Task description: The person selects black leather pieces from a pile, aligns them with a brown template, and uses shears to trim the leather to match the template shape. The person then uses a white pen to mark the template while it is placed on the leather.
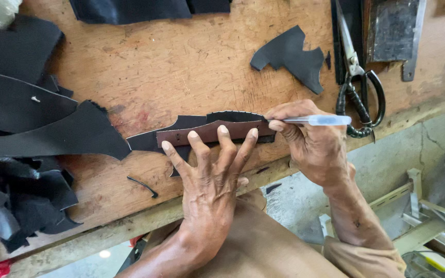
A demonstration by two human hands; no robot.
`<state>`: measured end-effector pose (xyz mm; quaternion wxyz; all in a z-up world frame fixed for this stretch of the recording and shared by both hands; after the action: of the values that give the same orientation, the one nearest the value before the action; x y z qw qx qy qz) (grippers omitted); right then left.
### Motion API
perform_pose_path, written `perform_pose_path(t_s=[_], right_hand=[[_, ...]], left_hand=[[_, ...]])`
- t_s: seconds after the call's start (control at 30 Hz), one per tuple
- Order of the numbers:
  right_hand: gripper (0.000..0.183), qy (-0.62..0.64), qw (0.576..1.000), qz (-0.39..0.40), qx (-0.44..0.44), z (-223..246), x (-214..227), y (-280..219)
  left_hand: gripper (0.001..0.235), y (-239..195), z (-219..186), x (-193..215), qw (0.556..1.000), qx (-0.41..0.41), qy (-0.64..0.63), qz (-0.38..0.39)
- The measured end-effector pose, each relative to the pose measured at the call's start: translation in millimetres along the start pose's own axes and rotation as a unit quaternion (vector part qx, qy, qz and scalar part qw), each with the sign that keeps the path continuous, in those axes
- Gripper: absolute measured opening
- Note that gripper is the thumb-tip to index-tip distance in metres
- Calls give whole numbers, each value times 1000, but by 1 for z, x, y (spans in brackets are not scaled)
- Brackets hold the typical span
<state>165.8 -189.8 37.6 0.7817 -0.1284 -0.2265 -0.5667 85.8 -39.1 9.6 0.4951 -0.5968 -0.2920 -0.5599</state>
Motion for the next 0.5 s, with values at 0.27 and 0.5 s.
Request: perform_pose_path(t_s=[0.27,0.5], right_hand=[[14,-20,1000,8,5,0,5,-3],[12,2,1000,4,-4,5,-1,7]], left_hand=[[93,0,0,1,999,12,-31,-25],[94,1,0,-1,999,21,-35,-27]])
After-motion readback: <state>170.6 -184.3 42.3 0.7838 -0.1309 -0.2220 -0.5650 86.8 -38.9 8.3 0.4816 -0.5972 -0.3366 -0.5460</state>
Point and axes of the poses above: each hand's wrist, its own y-axis towards the middle knuckle, its own x-axis out of the back of the hand, z = x × y, the point moved 7 cm from there along y, towards the middle knuckle, and after that the axes turned 11 degrees about y, right-handed, at the moved point
